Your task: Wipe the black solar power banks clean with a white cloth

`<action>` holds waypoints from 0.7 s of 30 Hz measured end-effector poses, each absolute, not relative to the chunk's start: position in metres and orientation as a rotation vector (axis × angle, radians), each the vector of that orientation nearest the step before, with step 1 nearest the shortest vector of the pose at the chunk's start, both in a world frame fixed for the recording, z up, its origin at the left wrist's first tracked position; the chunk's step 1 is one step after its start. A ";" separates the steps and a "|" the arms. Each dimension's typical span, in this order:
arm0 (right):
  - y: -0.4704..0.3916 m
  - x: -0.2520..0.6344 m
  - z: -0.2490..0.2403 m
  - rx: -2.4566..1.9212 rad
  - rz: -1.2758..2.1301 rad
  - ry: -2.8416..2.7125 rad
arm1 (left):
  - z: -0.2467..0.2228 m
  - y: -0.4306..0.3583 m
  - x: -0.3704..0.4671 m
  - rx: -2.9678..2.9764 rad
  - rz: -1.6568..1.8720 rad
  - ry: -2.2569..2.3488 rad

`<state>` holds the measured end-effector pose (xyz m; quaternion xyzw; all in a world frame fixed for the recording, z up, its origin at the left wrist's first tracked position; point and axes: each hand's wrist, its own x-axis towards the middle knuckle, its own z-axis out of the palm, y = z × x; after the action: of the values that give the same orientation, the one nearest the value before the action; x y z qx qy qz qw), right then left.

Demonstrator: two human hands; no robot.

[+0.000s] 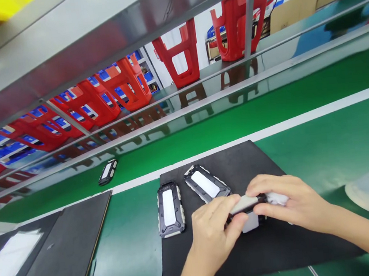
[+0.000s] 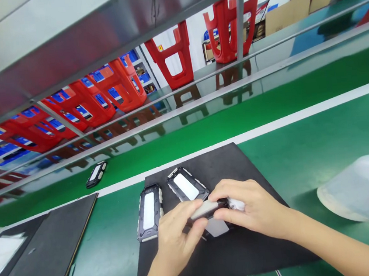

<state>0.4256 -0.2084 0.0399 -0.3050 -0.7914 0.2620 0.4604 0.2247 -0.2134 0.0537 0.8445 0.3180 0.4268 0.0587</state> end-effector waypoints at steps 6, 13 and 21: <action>-0.210 0.424 0.042 -0.771 0.651 -1.936 | 0.051 -0.214 0.226 2.449 1.316 0.943; -0.219 0.427 0.050 -0.917 0.638 -1.817 | 0.043 -0.231 0.224 2.087 1.304 1.148; -0.223 0.374 0.095 -0.794 0.134 -2.038 | 0.037 -0.239 0.223 1.953 1.224 1.255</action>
<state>0.3738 -0.2227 0.0949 -0.3221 -0.8270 0.0544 0.4575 0.2232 -0.2392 0.0366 0.7195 0.4623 0.4509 0.2556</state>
